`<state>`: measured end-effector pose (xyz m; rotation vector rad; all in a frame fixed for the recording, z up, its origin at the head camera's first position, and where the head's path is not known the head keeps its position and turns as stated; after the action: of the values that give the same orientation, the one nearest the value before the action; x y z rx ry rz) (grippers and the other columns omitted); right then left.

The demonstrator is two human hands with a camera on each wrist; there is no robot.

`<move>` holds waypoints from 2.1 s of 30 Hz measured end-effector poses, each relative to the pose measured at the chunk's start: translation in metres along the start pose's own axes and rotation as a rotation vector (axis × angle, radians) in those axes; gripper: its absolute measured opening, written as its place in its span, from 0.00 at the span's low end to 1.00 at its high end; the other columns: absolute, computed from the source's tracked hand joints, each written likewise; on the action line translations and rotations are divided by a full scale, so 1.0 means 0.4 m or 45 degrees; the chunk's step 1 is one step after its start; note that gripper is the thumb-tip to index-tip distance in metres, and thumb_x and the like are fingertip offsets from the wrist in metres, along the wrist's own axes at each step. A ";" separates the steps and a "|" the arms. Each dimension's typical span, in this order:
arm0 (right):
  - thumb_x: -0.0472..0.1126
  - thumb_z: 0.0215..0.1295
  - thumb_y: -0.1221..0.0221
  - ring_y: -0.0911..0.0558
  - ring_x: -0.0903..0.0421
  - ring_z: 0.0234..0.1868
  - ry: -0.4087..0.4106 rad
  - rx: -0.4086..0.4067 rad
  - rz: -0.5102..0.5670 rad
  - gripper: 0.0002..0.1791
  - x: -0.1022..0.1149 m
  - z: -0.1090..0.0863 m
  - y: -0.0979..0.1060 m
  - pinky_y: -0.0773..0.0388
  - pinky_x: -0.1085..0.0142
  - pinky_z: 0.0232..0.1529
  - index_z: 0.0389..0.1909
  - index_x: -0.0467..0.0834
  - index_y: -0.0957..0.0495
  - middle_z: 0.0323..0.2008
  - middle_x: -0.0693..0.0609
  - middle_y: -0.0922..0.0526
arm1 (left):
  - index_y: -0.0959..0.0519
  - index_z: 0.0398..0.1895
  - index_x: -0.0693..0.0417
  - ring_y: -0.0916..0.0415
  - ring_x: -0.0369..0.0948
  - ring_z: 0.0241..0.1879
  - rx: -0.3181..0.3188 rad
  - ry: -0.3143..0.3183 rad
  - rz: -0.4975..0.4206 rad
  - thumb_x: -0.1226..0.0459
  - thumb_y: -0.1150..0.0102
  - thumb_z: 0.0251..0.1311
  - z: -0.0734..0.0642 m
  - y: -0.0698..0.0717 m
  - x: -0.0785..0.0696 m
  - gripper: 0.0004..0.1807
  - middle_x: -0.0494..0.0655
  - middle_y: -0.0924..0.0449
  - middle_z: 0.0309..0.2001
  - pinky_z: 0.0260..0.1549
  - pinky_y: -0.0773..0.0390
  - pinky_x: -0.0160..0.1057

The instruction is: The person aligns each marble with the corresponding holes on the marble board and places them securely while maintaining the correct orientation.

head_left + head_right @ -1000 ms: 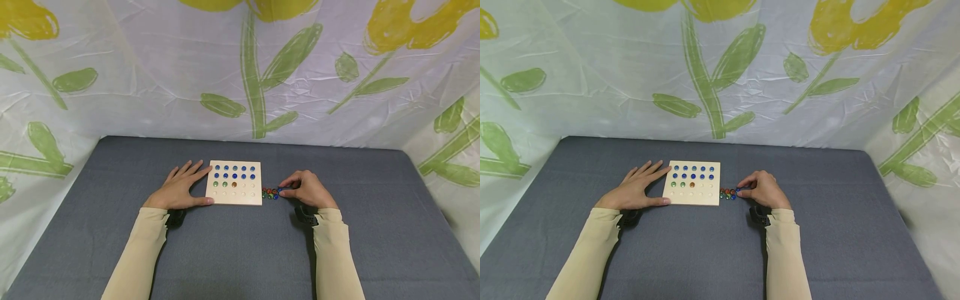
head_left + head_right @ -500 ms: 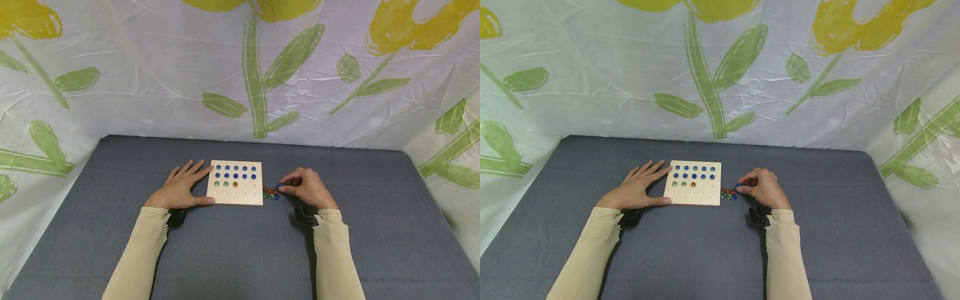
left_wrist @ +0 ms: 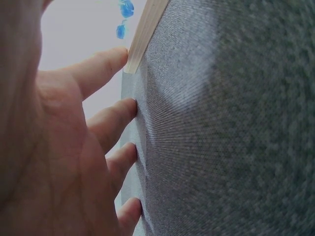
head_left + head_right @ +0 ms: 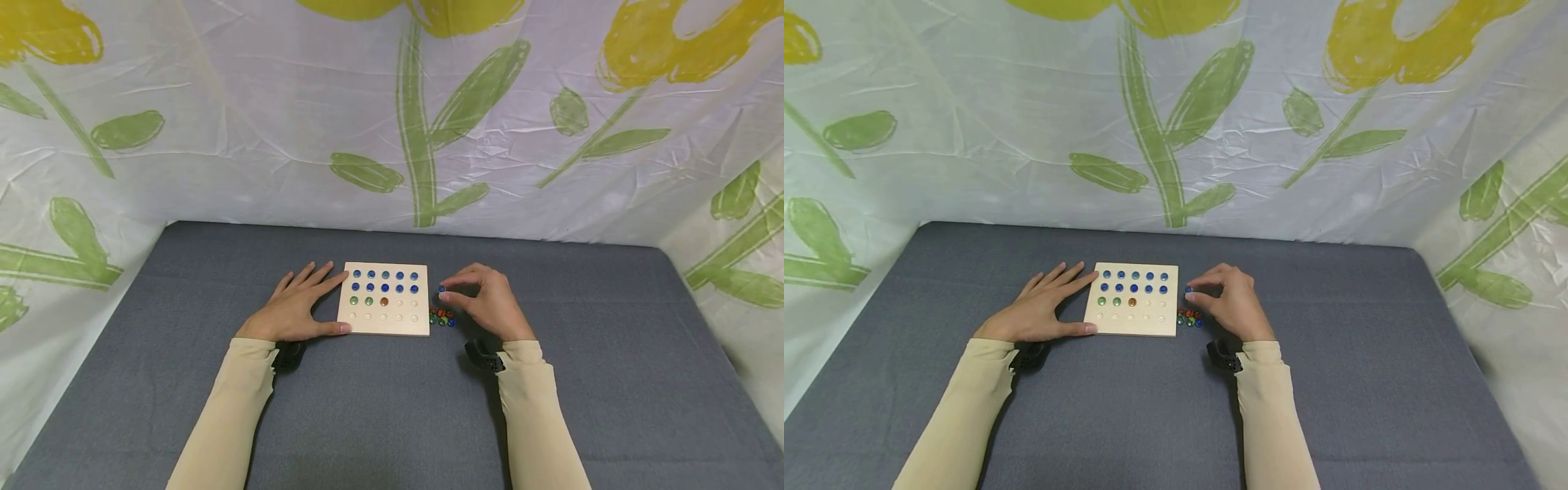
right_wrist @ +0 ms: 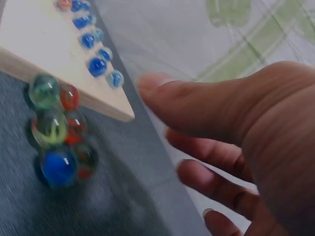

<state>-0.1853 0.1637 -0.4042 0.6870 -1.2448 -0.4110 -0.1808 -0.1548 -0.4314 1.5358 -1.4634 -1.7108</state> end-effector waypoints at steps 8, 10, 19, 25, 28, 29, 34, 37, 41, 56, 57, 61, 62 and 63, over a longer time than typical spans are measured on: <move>0.38 0.56 0.25 0.26 0.46 0.49 0.078 -0.020 -0.017 0.09 0.034 0.008 -0.033 0.39 0.40 0.59 0.39 0.42 0.09 0.41 0.48 0.17 | 0.42 0.81 0.45 0.61 0.61 0.79 -0.006 -0.003 -0.007 0.35 0.30 0.51 -0.003 0.000 0.001 0.57 0.57 0.51 0.80 0.71 0.62 0.68; 0.38 0.56 0.25 0.27 0.46 0.49 0.082 -0.022 -0.006 0.09 0.039 0.010 -0.041 0.45 0.38 0.61 0.38 0.42 0.09 0.41 0.48 0.17 | 0.42 0.81 0.45 0.61 0.61 0.79 -0.005 -0.002 -0.005 0.35 0.30 0.51 -0.003 0.000 0.002 0.57 0.57 0.51 0.80 0.71 0.62 0.68; 0.38 0.55 0.24 0.27 0.49 0.46 0.144 -0.058 0.005 0.10 0.054 0.014 -0.070 0.44 0.42 0.54 0.38 0.42 0.09 0.39 0.50 0.18 | 0.43 0.81 0.44 0.61 0.61 0.79 -0.001 -0.002 0.001 0.34 0.30 0.51 -0.001 0.000 0.005 0.57 0.57 0.52 0.80 0.72 0.62 0.68; 0.38 0.56 0.24 0.27 0.48 0.45 0.156 -0.087 -0.011 0.09 0.068 0.017 -0.091 0.44 0.45 0.50 0.38 0.41 0.09 0.39 0.48 0.17 | 0.43 0.81 0.43 0.62 0.60 0.79 -0.001 -0.002 0.005 0.34 0.30 0.51 0.003 0.001 0.005 0.57 0.56 0.52 0.80 0.72 0.63 0.67; 0.38 0.57 0.25 0.28 0.48 0.43 0.154 -0.083 -0.018 0.09 0.074 0.018 -0.103 0.46 0.46 0.49 0.39 0.42 0.09 0.39 0.48 0.18 | 0.43 0.81 0.43 0.62 0.60 0.79 0.001 0.000 0.005 0.34 0.30 0.51 0.004 0.001 0.004 0.57 0.56 0.52 0.80 0.72 0.63 0.67; 0.39 0.57 0.25 0.28 0.48 0.43 0.155 -0.082 -0.021 0.09 0.076 0.018 -0.107 0.46 0.46 0.48 0.39 0.42 0.09 0.39 0.48 0.18 | 0.43 0.81 0.43 0.62 0.60 0.79 0.003 0.002 0.006 0.34 0.30 0.51 0.004 0.001 0.004 0.57 0.56 0.52 0.80 0.72 0.63 0.67; 0.38 0.56 0.24 0.30 0.49 0.40 0.158 -0.080 -0.025 0.09 0.082 0.017 -0.117 0.48 0.47 0.46 0.38 0.42 0.09 0.38 0.50 0.18 | 0.43 0.81 0.44 0.61 0.61 0.79 0.003 0.001 0.012 0.34 0.30 0.51 0.003 0.002 0.003 0.57 0.57 0.52 0.80 0.72 0.62 0.68; 0.38 0.56 0.24 0.30 0.49 0.39 0.161 -0.073 -0.037 0.09 0.085 0.016 -0.121 0.48 0.47 0.46 0.37 0.42 0.09 0.37 0.49 0.18 | 0.42 0.81 0.45 0.61 0.61 0.79 0.000 -0.004 0.008 0.35 0.30 0.51 0.003 0.003 0.002 0.57 0.57 0.52 0.80 0.72 0.62 0.68; 0.38 0.56 0.25 0.29 0.48 0.39 0.147 -0.048 -0.026 0.08 0.086 0.014 -0.127 0.48 0.46 0.47 0.37 0.42 0.09 0.37 0.49 0.19 | 0.42 0.81 0.44 0.61 0.61 0.79 -0.001 -0.009 0.002 0.35 0.30 0.51 0.001 0.003 0.002 0.57 0.57 0.52 0.80 0.72 0.62 0.68; 0.39 0.55 0.24 0.31 0.50 0.37 0.149 -0.037 -0.057 0.09 0.089 0.013 -0.145 0.47 0.47 0.46 0.37 0.43 0.08 0.34 0.51 0.21 | 0.42 0.81 0.44 0.61 0.61 0.79 0.003 0.006 0.007 0.35 0.30 0.51 0.002 0.000 0.005 0.57 0.56 0.52 0.80 0.72 0.63 0.67; 0.39 0.55 0.24 0.31 0.51 0.37 0.148 -0.041 -0.064 0.09 0.089 0.013 -0.146 0.47 0.47 0.46 0.37 0.44 0.08 0.33 0.51 0.21 | 0.42 0.81 0.44 0.61 0.61 0.79 0.003 0.006 0.006 0.35 0.30 0.51 0.002 0.000 0.005 0.57 0.56 0.52 0.80 0.72 0.63 0.67; 0.40 0.55 0.24 0.31 0.51 0.36 0.134 -0.055 -0.104 0.08 0.090 0.013 -0.151 0.47 0.47 0.46 0.37 0.44 0.08 0.33 0.51 0.21 | 0.42 0.81 0.45 0.61 0.61 0.79 0.004 0.002 0.000 0.35 0.30 0.51 0.002 0.000 0.005 0.56 0.56 0.52 0.80 0.72 0.63 0.67; 0.40 0.55 0.24 0.31 0.51 0.36 0.129 -0.056 -0.113 0.08 0.091 0.013 -0.152 0.47 0.47 0.46 0.36 0.44 0.08 0.33 0.51 0.21 | 0.42 0.81 0.44 0.61 0.61 0.79 0.003 0.000 -0.002 0.35 0.30 0.51 0.002 0.000 0.005 0.56 0.56 0.52 0.80 0.72 0.63 0.67; 0.40 0.55 0.24 0.31 0.51 0.37 0.126 -0.055 -0.121 0.08 0.093 0.013 -0.153 0.47 0.47 0.46 0.36 0.44 0.08 0.33 0.51 0.21 | 0.42 0.81 0.44 0.61 0.61 0.79 0.003 -0.001 -0.002 0.35 0.30 0.51 0.002 0.000 0.005 0.56 0.56 0.52 0.80 0.72 0.63 0.67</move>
<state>-0.1750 0.0940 -0.4180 0.7228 -1.1099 -0.4758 -0.1821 -0.1560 -0.4324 1.5377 -1.4651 -1.7110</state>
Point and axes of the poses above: each hand's wrist, its own z-axis towards the middle knuckle, its own y-axis out of the back of the hand, x = y × z, the point moved 5 cm from there along z, towards the middle knuckle
